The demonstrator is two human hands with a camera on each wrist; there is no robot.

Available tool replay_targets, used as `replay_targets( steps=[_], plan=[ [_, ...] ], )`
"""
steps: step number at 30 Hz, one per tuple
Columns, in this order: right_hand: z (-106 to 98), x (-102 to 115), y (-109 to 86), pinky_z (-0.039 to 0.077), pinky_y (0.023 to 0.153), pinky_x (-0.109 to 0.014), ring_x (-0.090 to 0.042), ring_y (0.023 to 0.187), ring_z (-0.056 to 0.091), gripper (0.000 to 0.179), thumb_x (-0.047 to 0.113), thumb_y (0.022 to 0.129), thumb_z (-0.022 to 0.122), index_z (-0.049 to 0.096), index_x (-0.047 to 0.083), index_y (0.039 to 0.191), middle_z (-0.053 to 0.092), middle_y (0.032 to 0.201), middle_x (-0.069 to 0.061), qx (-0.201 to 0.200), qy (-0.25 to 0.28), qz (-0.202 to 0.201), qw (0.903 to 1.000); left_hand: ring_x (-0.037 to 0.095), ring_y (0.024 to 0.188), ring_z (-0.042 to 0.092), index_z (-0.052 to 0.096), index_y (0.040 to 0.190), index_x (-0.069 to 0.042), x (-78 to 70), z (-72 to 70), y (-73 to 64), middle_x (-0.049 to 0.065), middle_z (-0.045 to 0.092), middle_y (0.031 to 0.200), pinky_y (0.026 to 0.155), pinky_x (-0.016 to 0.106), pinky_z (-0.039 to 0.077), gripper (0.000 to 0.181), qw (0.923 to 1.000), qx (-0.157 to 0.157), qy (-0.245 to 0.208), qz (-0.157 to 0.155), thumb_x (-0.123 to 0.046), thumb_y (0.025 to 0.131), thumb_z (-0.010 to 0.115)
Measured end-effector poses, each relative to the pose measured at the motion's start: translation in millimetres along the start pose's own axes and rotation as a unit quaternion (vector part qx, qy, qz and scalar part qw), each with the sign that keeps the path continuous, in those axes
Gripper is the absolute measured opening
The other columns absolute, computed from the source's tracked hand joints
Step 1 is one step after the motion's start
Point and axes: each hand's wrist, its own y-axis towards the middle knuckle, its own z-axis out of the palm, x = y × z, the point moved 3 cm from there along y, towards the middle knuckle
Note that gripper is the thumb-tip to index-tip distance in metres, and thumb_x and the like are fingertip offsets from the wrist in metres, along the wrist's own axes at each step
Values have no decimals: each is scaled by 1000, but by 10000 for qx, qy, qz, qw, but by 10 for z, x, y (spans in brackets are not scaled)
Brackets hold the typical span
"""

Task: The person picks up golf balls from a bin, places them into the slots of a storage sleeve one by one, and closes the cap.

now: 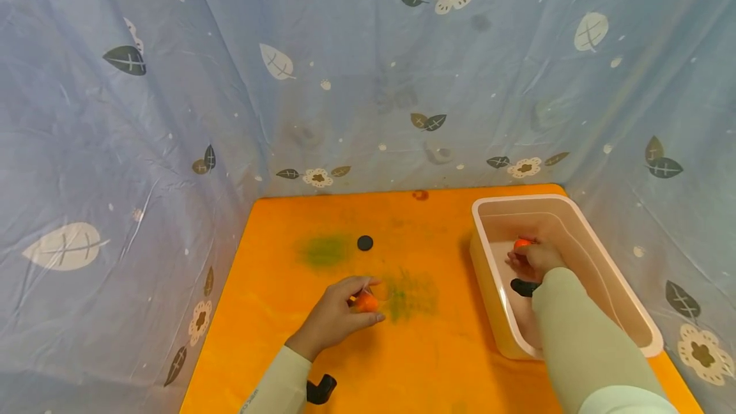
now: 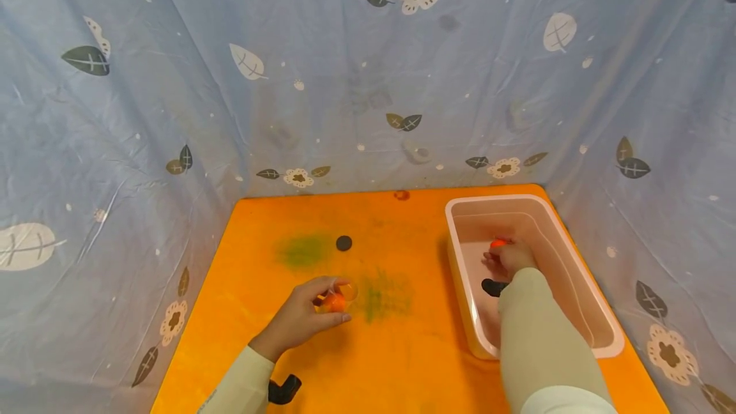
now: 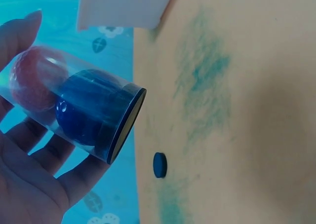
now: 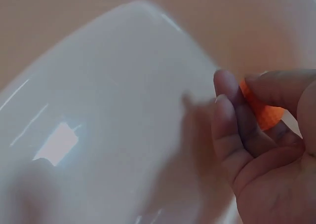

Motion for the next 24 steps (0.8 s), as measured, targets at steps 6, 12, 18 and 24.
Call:
replay_targets(
  steps=[6,12,18,24],
  plan=[
    [35,244,-61,63,80,-34,-20,81,76,48,-4,109,53,35,0,153,64,100,-8,579,-749,-457,9945,11,113,66,72,136,-25,-49,17,-22,-11,61,149,91,35,58,45,10000,14,6,37,-29,95,90],
    [95,589,-197,61,85,-34,-18,96,76,58,9,112,60,34,-11,159,61,124,-11,862,-2538,-1393,9533,11,109,67,69,144,-29,-77,25,-41,-9,63,145,90,34,59,53,10000,26,0,4,-32,95,90],
    [191,792,-315,59,91,-32,-15,104,72,63,22,114,64,36,-4,165,55,145,-21,866,-3009,-1697,9344,12,107,68,69,144,-28,-104,17,-46,-5,63,148,89,34,59,52,9999,25,-2,102,-27,96,90],
    [349,984,-440,60,88,-29,-15,101,73,63,25,112,68,41,0,163,55,143,-21,606,-2743,-2080,9369,13,106,67,69,143,-29,-108,28,-49,-3,64,147,89,34,59,51,9999,54,-53,106,-28,96,89]
  ],
)
